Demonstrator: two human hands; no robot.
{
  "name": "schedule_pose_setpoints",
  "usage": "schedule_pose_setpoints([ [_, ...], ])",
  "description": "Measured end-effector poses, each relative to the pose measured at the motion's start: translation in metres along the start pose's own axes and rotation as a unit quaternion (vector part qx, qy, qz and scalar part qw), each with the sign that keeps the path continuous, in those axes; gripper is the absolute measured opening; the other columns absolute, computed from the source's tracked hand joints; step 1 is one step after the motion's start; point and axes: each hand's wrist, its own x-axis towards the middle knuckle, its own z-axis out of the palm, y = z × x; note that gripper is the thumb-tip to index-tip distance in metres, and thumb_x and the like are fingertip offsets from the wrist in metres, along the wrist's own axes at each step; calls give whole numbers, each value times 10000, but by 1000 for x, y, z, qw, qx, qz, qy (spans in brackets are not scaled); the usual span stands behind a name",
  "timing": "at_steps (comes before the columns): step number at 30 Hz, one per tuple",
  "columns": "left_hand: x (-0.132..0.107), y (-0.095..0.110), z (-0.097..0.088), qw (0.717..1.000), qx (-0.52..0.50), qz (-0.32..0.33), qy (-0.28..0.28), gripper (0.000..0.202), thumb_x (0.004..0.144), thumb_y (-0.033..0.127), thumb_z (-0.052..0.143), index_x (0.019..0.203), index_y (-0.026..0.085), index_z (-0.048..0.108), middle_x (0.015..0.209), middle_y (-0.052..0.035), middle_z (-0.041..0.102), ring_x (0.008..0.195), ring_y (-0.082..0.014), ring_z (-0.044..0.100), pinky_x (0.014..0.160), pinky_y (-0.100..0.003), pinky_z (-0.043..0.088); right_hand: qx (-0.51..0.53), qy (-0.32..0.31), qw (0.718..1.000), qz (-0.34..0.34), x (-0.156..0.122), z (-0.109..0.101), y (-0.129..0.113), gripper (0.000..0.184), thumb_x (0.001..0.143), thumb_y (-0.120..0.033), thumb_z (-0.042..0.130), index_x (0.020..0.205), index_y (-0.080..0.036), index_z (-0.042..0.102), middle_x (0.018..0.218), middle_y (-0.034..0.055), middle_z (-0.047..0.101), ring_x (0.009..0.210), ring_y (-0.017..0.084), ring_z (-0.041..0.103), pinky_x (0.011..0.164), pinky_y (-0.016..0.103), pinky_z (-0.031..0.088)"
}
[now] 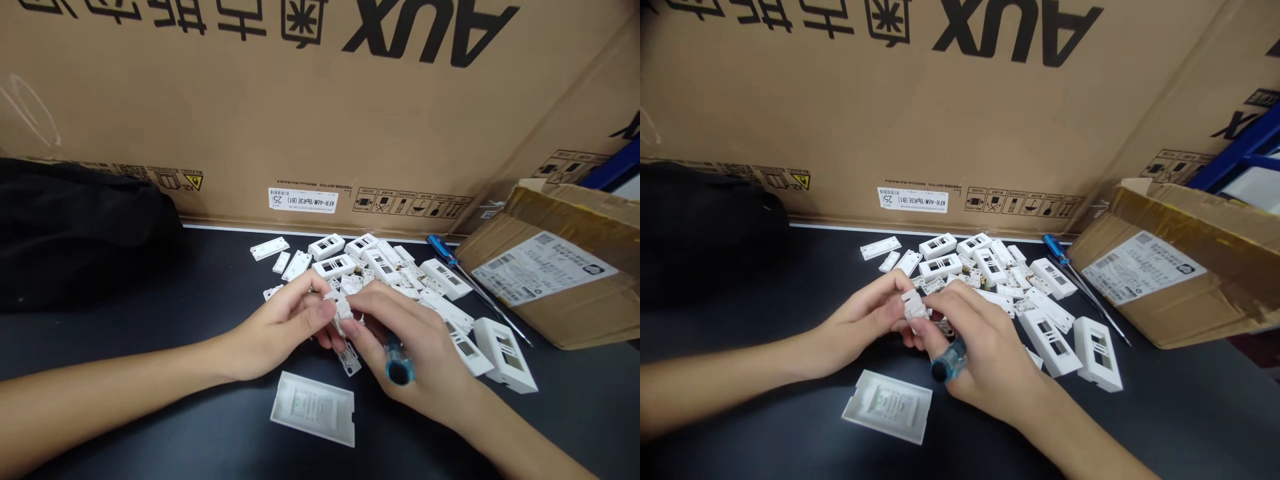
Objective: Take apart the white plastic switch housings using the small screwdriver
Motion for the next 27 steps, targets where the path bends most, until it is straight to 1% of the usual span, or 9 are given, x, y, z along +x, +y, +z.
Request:
schedule_pose_setpoints([
  [3, -4, -7, 2, 999, -50, 1, 17, 267, 984, 420, 657, 955, 192, 521, 861, -19, 708, 800, -123, 693, 752, -250, 554, -30, 18, 998, -45, 0, 6, -1, 195, 959, -97, 582, 1133, -148, 656, 914, 77, 671, 769, 142, 647, 653, 255, 553],
  [6, -4, -10, -2, 998, -44, 48, 25, 218, 985, 338, 672, 955, 189, 516, 890, 2, 675, 816, -91, 671, 763, -213, 546, -116, 39, 990, -73, -1, 9, -1, 280, 934, -66, 604, 1210, -98, 637, 971, 109, 708, 826, 157, 685, 714, 267, 573],
  [8, -4, -11, -3, 996, -16, 80, 34, 197, 984, 304, 673, 970, 196, 509, 934, 6, 650, 831, -80, 652, 767, -199, 543, -193, 50, 976, -83, -3, 11, -1, 213, 915, -82, 632, 1124, -118, 658, 908, 81, 728, 747, 154, 688, 650, 268, 554],
  [11, -6, -13, -2, 992, 55, 107, 37, 169, 987, 278, 662, 1018, 206, 513, 1015, -14, 639, 881, -95, 649, 789, -216, 544, -269, 47, 957, -95, -7, 12, -3, 104, 911, -127, 651, 1008, -164, 649, 852, 53, 739, 635, 148, 670, 497, 279, 470],
  [13, -7, -16, -1, 987, 92, 131, 23, 139, 1002, 269, 630, 1037, 212, 508, 1008, -27, 648, 883, -119, 660, 789, -252, 551, -278, 41, 954, -100, -11, 13, -5, 149, 920, -141, 636, 1069, -158, 635, 900, 69, 749, 650, 153, 678, 469, 282, 447],
  [16, -9, -19, -1, 974, 155, 164, 19, 118, 1010, 273, 591, 1055, 213, 501, 937, -31, 650, 790, -133, 648, 723, -284, 554, -275, 35, 956, -99, -14, 15, -6, 276, 945, -134, 571, 1217, -97, 597, 952, 106, 755, 690, 168, 687, 480, 286, 465],
  [21, -12, -16, 1, 944, 279, 175, 34, 182, 982, 296, 622, 1083, 195, 509, 864, -27, 657, 721, -134, 644, 656, -260, 556, -272, 13, 955, -121, -15, 14, -9, 261, 963, -126, 501, 1185, -33, 602, 906, 138, 754, 697, 212, 685, 469, 329, 459],
  [24, -12, -11, 4, 905, 372, 193, 78, 262, 942, 345, 701, 1059, 180, 534, 868, -26, 675, 715, -122, 655, 630, -210, 541, -283, 16, 952, -114, -14, 15, -12, 251, 959, -156, 515, 1148, -33, 625, 851, 128, 745, 634, 211, 663, 409, 330, 394],
  [27, -11, -5, 8, 866, 437, 222, 94, 207, 973, 331, 667, 1029, 158, 567, 843, -18, 686, 705, -103, 660, 642, -176, 529, -312, 31, 945, -92, -13, 17, -13, 175, 932, -134, 514, 1011, -82, 661, 789, 91, 728, 546, 173, 617, 379, 319, 348],
])
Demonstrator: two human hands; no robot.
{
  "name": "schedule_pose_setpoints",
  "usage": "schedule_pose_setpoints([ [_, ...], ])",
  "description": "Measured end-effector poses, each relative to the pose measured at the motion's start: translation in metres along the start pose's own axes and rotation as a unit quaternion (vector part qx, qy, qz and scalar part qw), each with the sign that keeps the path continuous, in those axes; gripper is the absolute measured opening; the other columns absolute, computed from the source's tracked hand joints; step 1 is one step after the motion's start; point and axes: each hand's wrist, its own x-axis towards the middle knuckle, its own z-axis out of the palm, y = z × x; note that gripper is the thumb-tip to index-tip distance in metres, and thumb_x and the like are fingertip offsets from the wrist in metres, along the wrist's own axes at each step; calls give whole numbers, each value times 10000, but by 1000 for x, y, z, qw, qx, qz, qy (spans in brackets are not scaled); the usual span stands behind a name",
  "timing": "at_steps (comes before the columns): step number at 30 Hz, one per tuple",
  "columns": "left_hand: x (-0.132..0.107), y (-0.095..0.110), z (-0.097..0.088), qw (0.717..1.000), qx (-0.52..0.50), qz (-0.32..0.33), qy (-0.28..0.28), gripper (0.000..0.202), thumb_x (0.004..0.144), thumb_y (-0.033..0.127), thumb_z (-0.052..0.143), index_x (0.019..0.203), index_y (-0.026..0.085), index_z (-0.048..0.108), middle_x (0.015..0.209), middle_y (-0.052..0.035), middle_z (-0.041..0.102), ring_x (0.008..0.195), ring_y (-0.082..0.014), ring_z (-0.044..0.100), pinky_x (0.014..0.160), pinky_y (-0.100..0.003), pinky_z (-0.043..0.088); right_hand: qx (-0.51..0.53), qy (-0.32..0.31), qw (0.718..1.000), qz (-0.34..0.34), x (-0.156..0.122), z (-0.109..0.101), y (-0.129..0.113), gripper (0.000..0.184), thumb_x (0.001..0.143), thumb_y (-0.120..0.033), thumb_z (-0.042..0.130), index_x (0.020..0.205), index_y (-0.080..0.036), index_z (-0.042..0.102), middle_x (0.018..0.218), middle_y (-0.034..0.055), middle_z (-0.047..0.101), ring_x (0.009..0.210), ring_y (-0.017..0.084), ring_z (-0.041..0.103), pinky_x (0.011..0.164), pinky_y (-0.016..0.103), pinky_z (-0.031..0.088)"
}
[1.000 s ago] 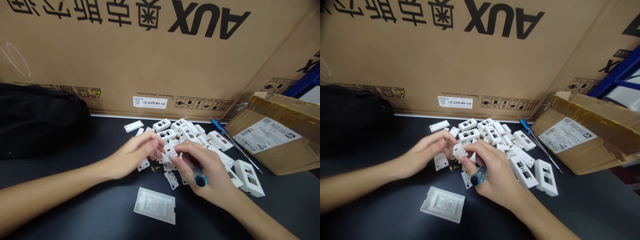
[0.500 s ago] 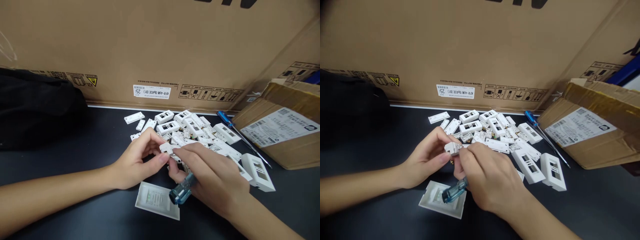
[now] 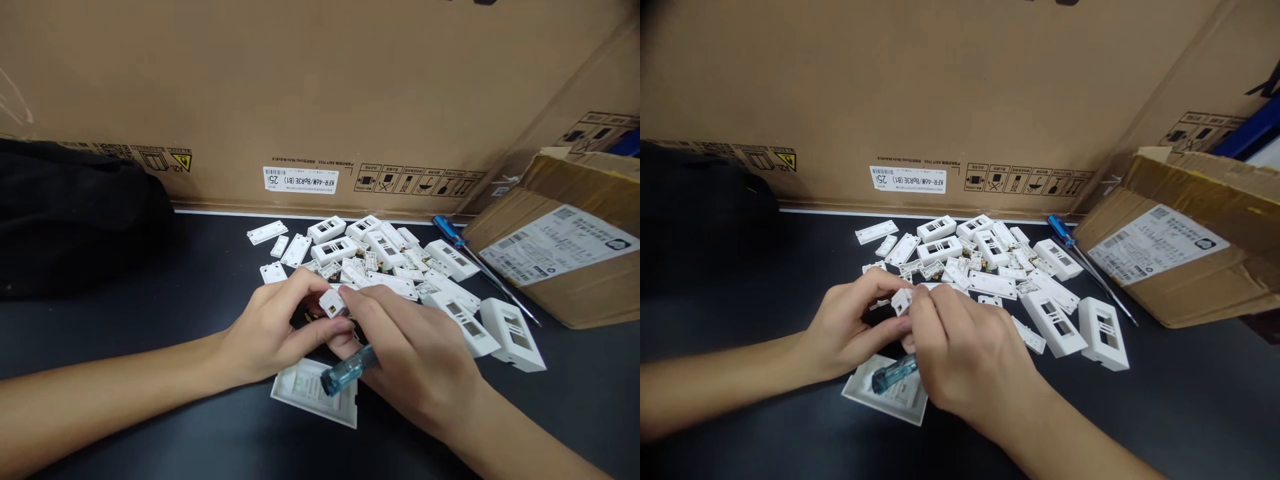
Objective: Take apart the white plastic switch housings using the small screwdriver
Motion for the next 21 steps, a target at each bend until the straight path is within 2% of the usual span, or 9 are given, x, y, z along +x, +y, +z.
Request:
schedule_pose_setpoints([
  [3, 2, 3, 0, 998, 44, 33, -4, 154, 1017, 294, 595, 1004, 142, 580, 813, -11, 689, 686, -91, 660, 644, -163, 514, -31, 7, 999, 20, 1, 2, -2, 139, 917, -132, 518, 924, -128, 657, 769, 58, 719, 495, 144, 580, 374, 316, 318],
  [9, 2, 2, 0, 995, 90, 42, -2, 224, 1047, 335, 530, 954, 136, 574, 768, -16, 678, 626, -105, 628, 588, -197, 482, -40, 7, 999, 30, 0, 3, -3, 135, 925, -142, 512, 914, -152, 646, 789, 44, 717, 472, 124, 550, 389, 313, 288],
  [18, 3, 3, 1, 994, 93, 49, 6, 219, 1050, 335, 528, 950, 144, 565, 748, 12, 644, 608, -79, 602, 585, -163, 479, -43, -5, 998, 34, 4, -1, -4, 169, 920, -141, 483, 872, -149, 644, 674, 21, 636, 447, 139, 537, 391, 308, 280],
  [21, 2, 2, 1, 996, 83, 37, -1, 202, 1037, 325, 552, 935, 151, 564, 726, 24, 630, 586, -75, 588, 563, -163, 469, -33, -12, 999, 25, 6, -2, -2, 167, 878, -106, 479, 832, -154, 631, 633, 14, 591, 437, 145, 525, 386, 302, 289],
])
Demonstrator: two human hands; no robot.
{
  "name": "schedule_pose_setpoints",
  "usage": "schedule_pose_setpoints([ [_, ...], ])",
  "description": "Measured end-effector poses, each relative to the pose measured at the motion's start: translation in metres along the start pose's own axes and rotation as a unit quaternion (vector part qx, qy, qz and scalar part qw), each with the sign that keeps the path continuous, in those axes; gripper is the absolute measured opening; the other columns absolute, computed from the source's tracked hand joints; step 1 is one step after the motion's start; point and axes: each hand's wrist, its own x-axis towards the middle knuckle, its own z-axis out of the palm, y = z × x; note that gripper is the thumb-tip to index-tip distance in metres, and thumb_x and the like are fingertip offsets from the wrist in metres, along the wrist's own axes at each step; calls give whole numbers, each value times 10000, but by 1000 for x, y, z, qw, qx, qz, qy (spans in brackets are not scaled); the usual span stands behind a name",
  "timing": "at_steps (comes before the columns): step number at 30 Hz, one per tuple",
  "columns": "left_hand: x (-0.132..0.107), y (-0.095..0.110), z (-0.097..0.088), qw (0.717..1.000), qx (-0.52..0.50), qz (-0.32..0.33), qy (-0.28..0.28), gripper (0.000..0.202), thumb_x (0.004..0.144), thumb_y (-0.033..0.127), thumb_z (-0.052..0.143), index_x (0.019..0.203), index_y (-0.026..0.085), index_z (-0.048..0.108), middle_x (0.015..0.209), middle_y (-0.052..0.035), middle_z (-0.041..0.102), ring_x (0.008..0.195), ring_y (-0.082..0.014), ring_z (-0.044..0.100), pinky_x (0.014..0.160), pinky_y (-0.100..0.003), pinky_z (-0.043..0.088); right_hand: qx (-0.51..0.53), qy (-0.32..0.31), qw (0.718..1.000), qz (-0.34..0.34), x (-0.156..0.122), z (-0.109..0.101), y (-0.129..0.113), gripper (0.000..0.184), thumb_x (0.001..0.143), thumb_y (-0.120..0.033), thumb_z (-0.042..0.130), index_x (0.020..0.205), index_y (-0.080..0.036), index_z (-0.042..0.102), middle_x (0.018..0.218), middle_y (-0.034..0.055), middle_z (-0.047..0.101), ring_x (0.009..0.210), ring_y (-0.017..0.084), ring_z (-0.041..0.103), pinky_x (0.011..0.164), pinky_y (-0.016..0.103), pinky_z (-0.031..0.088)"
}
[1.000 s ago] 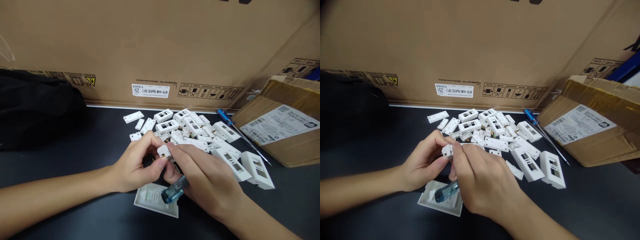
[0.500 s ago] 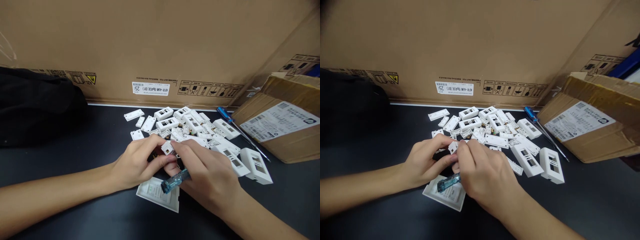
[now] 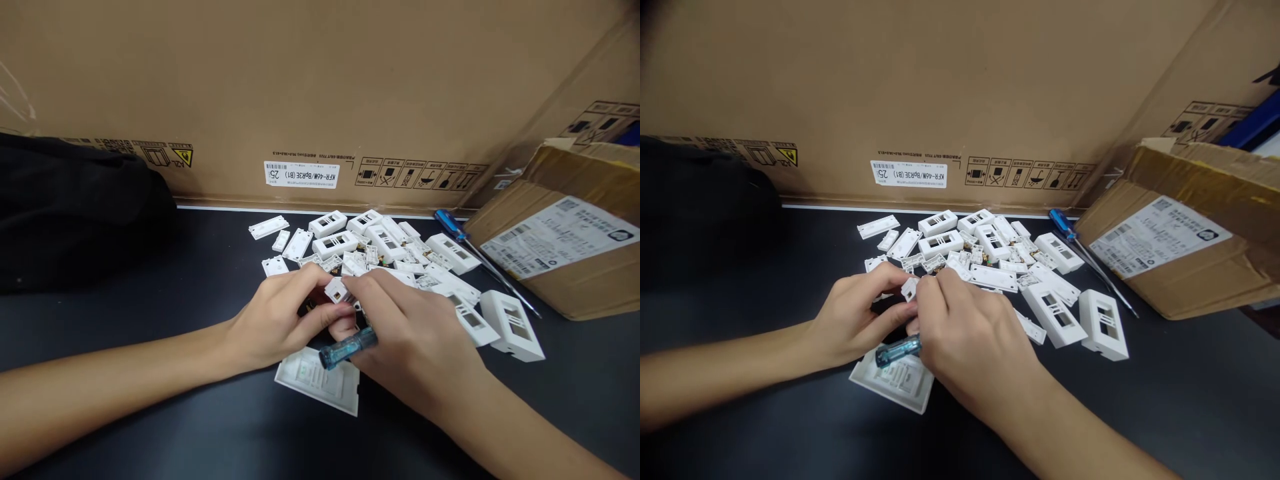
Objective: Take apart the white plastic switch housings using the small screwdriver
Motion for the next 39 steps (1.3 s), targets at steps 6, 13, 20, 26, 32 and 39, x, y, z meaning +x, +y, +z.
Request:
schedule_pose_setpoints([
  [6, 1, -1, -2, 997, -58, -49, -15, 174, 994, 336, 611, 922, 184, 565, 728, 24, 669, 584, -96, 605, 549, -192, 484, 28, -11, 999, -29, 3, -3, 7, 213, 875, -107, 505, 1048, -119, 630, 835, 103, 703, 612, 184, 644, 433, 281, 387],
  [13, -1, 5, -2, 996, -85, -29, -21, 120, 1009, 300, 578, 976, 187, 554, 751, 27, 640, 615, -101, 609, 577, -199, 488, 56, -4, 997, -55, 5, -7, 7, 141, 889, -78, 508, 883, -182, 602, 665, 12, 590, 509, 145, 525, 422, 276, 371],
  [20, -2, -2, -8, 976, -190, -78, -66, 227, 1071, 349, 429, 1095, 175, 572, 928, -36, 630, 818, -161, 608, 766, -288, 501, 269, -48, 961, -31, 8, -14, 24, 573, 837, -94, 648, 1387, -209, 538, 1085, 79, 695, 887, 191, 669, 735, 317, 581],
  [26, 0, -4, -11, 942, -288, -102, -139, 385, 1089, 468, 330, 1130, 177, 579, 969, -54, 561, 885, -185, 545, 830, -331, 476, 331, -89, 938, -48, 9, -17, 36, 448, 851, -170, 755, 1268, -214, 598, 988, 46, 668, 846, 169, 636, 719, 302, 562],
  [32, 0, -2, -7, 859, -433, -203, -181, 573, 974, 723, 391, 1016, 179, 567, 872, -36, 563, 756, -160, 526, 682, -290, 459, 365, -64, 929, 1, 13, -14, 21, 274, 838, -204, 762, 1044, -215, 581, 806, -17, 571, 689, 126, 536, 598, 254, 477],
  [39, -6, -11, 7, 766, -562, -279, -140, 573, 895, 729, 573, 892, 155, 578, 772, -12, 569, 671, -122, 542, 634, -258, 449, 346, -10, 935, 74, 14, -6, 16, 300, 815, -152, 738, 1046, -229, 563, 821, -26, 613, 609, 106, 502, 552, 248, 450],
])
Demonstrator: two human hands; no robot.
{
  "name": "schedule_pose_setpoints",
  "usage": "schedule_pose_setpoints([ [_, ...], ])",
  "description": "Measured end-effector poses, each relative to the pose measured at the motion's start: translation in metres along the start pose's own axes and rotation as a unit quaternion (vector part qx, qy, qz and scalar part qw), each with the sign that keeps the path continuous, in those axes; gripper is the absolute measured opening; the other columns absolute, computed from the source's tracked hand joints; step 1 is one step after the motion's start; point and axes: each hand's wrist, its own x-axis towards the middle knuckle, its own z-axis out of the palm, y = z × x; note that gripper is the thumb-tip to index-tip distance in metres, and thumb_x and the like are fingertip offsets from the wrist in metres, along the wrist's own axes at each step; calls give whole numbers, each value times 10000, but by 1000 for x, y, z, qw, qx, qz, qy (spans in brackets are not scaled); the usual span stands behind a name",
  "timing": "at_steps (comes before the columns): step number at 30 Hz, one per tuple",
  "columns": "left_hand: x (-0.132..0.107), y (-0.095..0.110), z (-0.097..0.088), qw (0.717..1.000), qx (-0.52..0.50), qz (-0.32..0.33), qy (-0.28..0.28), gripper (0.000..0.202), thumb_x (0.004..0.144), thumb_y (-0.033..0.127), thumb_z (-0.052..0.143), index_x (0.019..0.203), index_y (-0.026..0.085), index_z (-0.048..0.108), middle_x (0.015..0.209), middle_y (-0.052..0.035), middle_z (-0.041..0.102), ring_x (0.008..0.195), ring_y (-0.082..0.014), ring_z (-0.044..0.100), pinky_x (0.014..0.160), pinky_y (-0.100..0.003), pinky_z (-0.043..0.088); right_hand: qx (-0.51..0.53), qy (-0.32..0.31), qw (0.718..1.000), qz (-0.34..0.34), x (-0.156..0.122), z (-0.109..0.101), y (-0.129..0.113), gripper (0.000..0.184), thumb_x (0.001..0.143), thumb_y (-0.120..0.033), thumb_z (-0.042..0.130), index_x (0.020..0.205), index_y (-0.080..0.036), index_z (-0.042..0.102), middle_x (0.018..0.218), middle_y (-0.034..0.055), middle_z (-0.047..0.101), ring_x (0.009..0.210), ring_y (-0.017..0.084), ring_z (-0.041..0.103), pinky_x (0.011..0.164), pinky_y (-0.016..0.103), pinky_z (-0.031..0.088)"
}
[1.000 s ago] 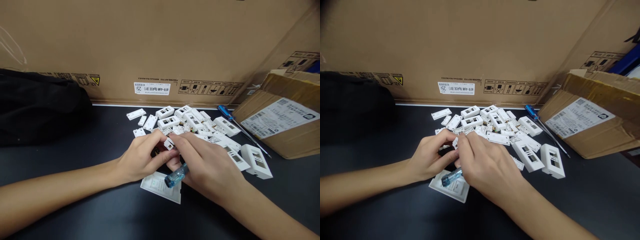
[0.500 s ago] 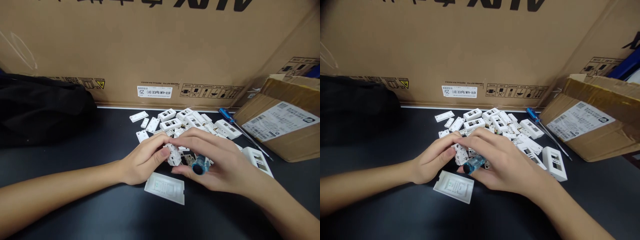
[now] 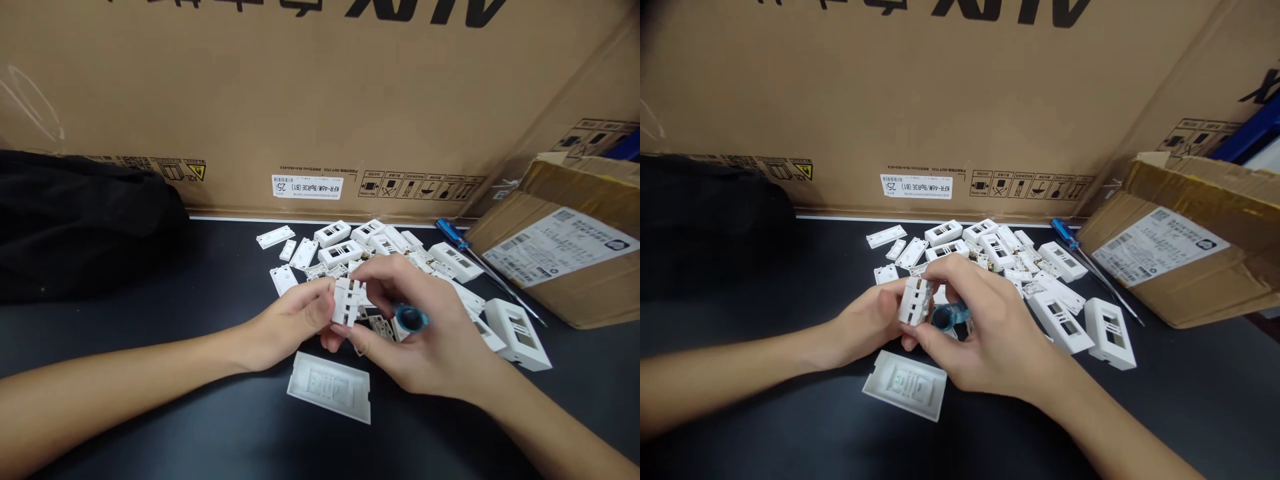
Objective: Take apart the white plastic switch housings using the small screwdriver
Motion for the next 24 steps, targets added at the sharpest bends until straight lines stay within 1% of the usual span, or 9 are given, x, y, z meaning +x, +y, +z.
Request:
schedule_pose_setpoints([
  [2, 0, 0, -1, 1000, -3, -7, 5, 563, 885, 719, 599, 849, 159, 552, 757, -5, 567, 668, -117, 551, 639, -255, 452, -27, -2, 999, -16, 1, 1, 2, 273, 824, -175, 749, 1037, -223, 584, 798, -23, 615, 616, 113, 518, 552, 255, 446],
  [5, 0, 3, 1, 999, 21, -20, 20, 493, 957, 637, 566, 834, 161, 552, 698, 12, 540, 641, -109, 523, 627, -251, 437, -49, -3, 998, -40, 2, 3, 3, 252, 842, -243, 777, 1027, -218, 607, 795, -9, 626, 640, 126, 546, 555, 264, 451],
  [8, 1, 6, 5, 999, -27, -25, 18, 495, 959, 651, 553, 867, 165, 571, 695, 19, 510, 612, -101, 477, 593, -245, 418, -40, 16, 998, -54, 0, 6, 1, 248, 859, -179, 737, 1063, -218, 602, 795, -2, 626, 651, 135, 566, 581, 276, 477],
  [11, 2, 8, 10, 996, -81, -42, 17, 512, 917, 683, 591, 847, 176, 568, 670, 24, 476, 584, -103, 436, 569, -251, 422, -7, 30, 998, -50, -1, 10, -2, 276, 847, -136, 716, 1079, -220, 592, 791, -1, 616, 649, 139, 568, 588, 285, 492],
  [14, 2, 10, 12, 995, -85, -46, 23, 508, 911, 684, 597, 841, 182, 570, 657, 16, 475, 576, -113, 429, 556, -266, 429, 27, 42, 998, -45, -1, 14, -2, 292, 837, -125, 715, 1080, -219, 584, 797, -5, 611, 626, 129, 542, 568, 281, 487],
  [17, 1, 10, 12, 995, -84, -42, 16, 502, 927, 679, 575, 872, 180, 578, 683, 5, 490, 586, -117, 431, 561, -271, 426, 40, 50, 998, -27, -2, 17, -1, 296, 821, -155, 745, 1055, -212, 574, 793, -9, 595, 616, 125, 513, 552, 278, 474],
  [20, 2, 8, 11, 994, -97, -41, 6, 510, 931, 683, 563, 872, 177, 572, 690, 5, 475, 594, -120, 425, 569, -274, 418, 41, 53, 998, -3, -4, 20, 0, 296, 807, -212, 778, 1019, -203, 572, 754, -21, 554, 618, 129, 497, 550, 283, 465],
  [24, 2, 7, 11, 990, -130, -47, 1, 521, 908, 693, 588, 850, 176, 570, 687, 7, 461, 603, -122, 415, 576, -272, 411, 34, 59, 998, 2, -5, 22, 0, 295, 808, -226, 787, 1005, -200, 569, 736, -29, 545, 608, 120, 484, 553, 281, 462],
])
